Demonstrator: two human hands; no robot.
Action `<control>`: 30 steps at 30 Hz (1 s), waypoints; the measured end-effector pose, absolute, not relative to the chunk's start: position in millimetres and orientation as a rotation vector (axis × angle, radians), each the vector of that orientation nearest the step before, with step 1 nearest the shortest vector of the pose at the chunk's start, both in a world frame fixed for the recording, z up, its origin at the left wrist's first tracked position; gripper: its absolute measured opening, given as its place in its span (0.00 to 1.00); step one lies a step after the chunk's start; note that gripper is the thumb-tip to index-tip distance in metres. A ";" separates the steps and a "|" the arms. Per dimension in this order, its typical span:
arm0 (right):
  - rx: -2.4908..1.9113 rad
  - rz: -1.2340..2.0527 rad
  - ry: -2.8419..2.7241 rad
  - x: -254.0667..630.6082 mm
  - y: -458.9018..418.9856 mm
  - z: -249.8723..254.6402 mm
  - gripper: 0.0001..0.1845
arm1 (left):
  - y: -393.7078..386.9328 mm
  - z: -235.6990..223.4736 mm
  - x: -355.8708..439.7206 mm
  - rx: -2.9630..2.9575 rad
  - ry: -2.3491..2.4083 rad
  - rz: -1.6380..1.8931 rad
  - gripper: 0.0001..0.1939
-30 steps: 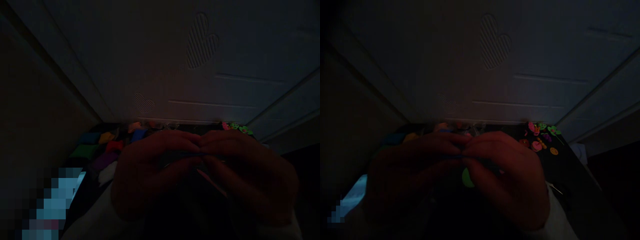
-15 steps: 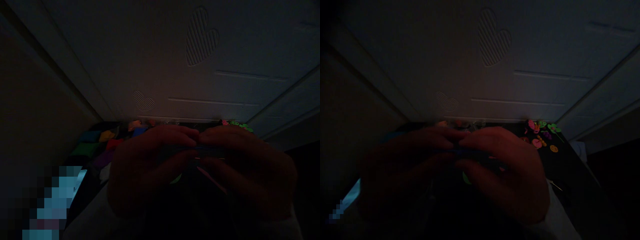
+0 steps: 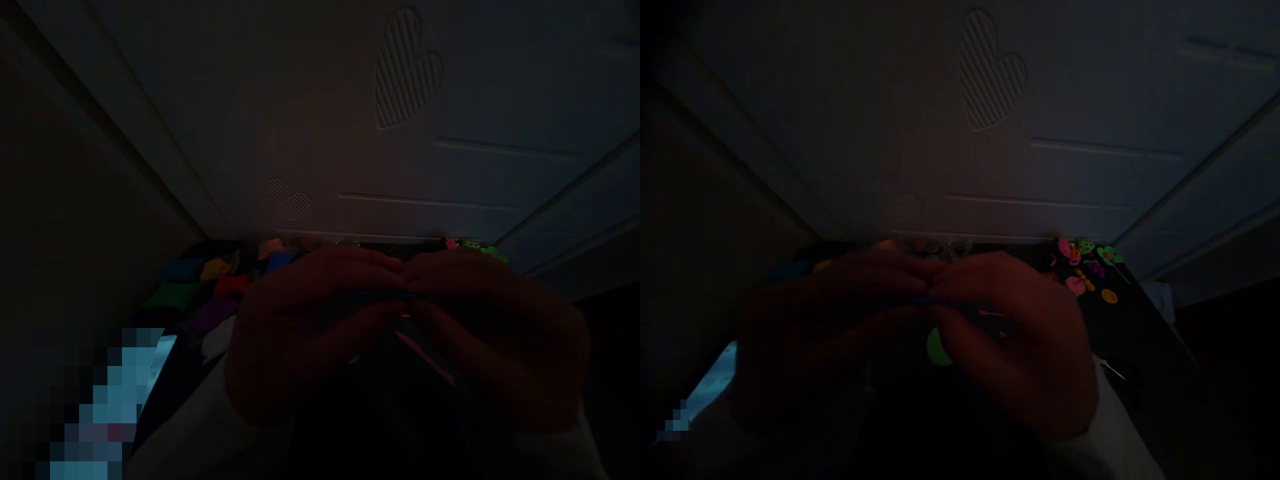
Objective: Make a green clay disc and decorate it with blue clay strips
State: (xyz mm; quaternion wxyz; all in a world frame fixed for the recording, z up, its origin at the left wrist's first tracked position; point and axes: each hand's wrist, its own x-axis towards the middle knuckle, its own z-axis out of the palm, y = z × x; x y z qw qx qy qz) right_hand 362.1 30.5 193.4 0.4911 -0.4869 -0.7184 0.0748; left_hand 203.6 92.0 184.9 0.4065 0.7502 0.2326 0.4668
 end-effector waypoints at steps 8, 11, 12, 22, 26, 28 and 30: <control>-1.168 0.217 -1.751 361.8 30.5 192.1 0.11 | 92.0 182.1 203.1 1.885 0.584 1.181 0.10; -1.183 0.211 -1.742 361.8 30.2 192.1 0.12 | 92.2 183.1 203.4 1.875 0.566 1.169 0.08; -1.193 0.215 -1.744 361.9 30.0 192.4 0.12 | 92.4 183.8 203.6 1.873 0.554 1.172 0.08; -1.225 0.187 -1.741 361.0 30.4 196.0 0.10 | 93.0 184.3 203.9 1.888 0.567 1.172 0.07; -1.236 0.187 -1.752 360.9 30.7 196.6 0.10 | 92.9 184.8 204.9 1.885 0.562 1.196 0.07; -1.244 0.200 -1.750 361.2 30.5 197.0 0.09 | 93.1 185.1 205.0 1.902 0.550 1.198 0.08; -1.246 0.210 -1.753 361.7 30.4 197.4 0.09 | 93.3 184.8 204.6 1.925 0.538 1.194 0.09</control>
